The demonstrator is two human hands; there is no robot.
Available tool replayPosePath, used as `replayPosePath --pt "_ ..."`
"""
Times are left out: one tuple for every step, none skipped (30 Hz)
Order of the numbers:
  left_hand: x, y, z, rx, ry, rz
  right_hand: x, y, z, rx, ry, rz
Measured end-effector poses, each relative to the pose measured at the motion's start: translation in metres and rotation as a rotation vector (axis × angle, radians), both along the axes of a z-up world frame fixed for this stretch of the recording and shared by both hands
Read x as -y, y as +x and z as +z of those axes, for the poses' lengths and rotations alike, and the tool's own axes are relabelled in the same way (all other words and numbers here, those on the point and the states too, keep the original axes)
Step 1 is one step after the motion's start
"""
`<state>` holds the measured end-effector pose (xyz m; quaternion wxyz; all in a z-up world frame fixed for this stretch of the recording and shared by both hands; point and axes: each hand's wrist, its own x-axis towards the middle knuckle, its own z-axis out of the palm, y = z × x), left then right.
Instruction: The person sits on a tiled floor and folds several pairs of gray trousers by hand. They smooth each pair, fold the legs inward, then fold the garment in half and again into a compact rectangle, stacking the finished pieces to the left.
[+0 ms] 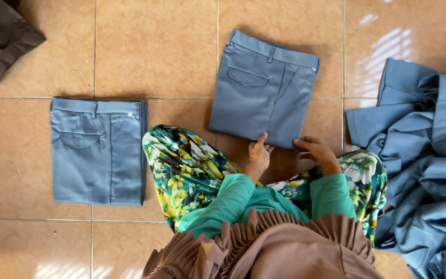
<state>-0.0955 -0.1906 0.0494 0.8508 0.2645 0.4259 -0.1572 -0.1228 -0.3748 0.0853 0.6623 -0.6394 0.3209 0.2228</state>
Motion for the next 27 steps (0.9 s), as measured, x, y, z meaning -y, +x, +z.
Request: replayPosePath --pt "-0.005 -0.001 -0.006 0.002 0.0 0.008 -0.006 0.008 0.007 0.002 0.0 0.008" --pt "-0.011 -0.002 -0.012 0.037 0.016 -0.01 -0.013 0.015 0.014 0.034 0.115 -0.087" --pt "-0.018 -0.003 -0.019 0.071 0.034 -0.024 -0.022 0.023 0.021 0.064 0.232 -0.177" --pt "-0.031 -0.005 -0.02 0.071 0.036 -0.011 -0.018 0.031 0.004 0.062 0.234 -0.164" --pt "-0.045 -0.006 -0.021 0.11 0.051 -0.041 -0.016 0.04 -0.013 0.1 0.311 -0.198" --pt "-0.06 -0.007 -0.022 0.148 0.066 -0.07 -0.014 0.05 -0.029 0.136 0.389 -0.231" --pt "-0.068 -0.006 -0.04 0.147 0.07 -0.05 -0.012 0.065 -0.04 0.132 0.393 -0.211" --pt "-0.078 -0.005 -0.058 0.184 0.056 -0.068 -0.01 0.081 -0.051 0.197 0.486 -0.26" --pt "-0.089 -0.006 -0.075 0.219 0.044 -0.081 -0.01 0.098 -0.062 0.257 0.582 -0.305" --pt "-0.098 -0.006 -0.058 0.217 0.049 -0.056 -0.007 0.105 -0.066 0.248 0.588 -0.281" --pt "-0.108 -0.003 -0.041 0.238 0.063 -0.072 -0.005 0.118 -0.07 0.261 0.576 -0.275" --pt "-0.119 0.0 -0.023 0.259 0.078 -0.087 -0.004 0.132 -0.073 0.275 0.564 -0.27" --pt "-0.126 0.002 -0.012 0.258 0.085 -0.049 -0.013 0.135 -0.049 0.265 0.571 -0.233" --pt "-0.134 0.004 -0.001 0.298 0.082 -0.056 -0.021 0.138 -0.026 0.266 0.456 -0.207" --pt "-0.143 0.006 0.01 0.338 0.082 -0.06 -0.031 0.142 -0.003 0.27 0.343 -0.177" --pt "-0.165 0.01 0.045 0.338 0.092 -0.019 -0.06 0.154 0.026 0.264 0.351 -0.136" --pt "-0.185 0.013 0.081 0.378 0.059 -0.034 -0.087 0.164 0.057 0.293 0.276 -0.308" --pt "-0.205 0.015 0.117 0.418 0.028 -0.05 -0.114 0.172 0.087 0.325 0.2 -0.48" --pt "-0.227 0.017 0.128 0.417 0.036 -0.016 -0.135 0.185 0.102 0.32 0.206 -0.446" --pt "-0.248 0.018 0.14 0.45 0.029 0.029 -0.156 0.198 0.118 0.391 0.226 -0.393" --pt "-0.269 0.018 0.151 0.485 0.021 0.072 -0.176 0.209 0.134 0.464 0.249 -0.343" --pt "-0.294 0.015 0.154 0.486 0.029 0.102 -0.209 0.219 0.148 0.461 0.256 -0.312" --pt "-0.318 0.011 0.158 0.556 0.085 0.164 -0.242 0.228 0.163 0.53 0.353 -0.205" --pt "-0.342 0.007 0.161 0.626 0.143 0.226 -0.275 0.237 0.177 0.595 0.452 -0.097" --pt "-0.371 -0.004 0.171 0.625 0.153 0.249 -0.314 0.24 0.186 0.59 0.461 -0.073" --pt "-0.399 -0.015 0.182 0.638 0.203 0.302 -0.352 0.244 0.196 0.545 0.494 -0.057" --pt "-0.426 -0.026 0.191 0.65 0.252 0.349 -0.389 0.245 0.204 0.499 0.524 -0.044"
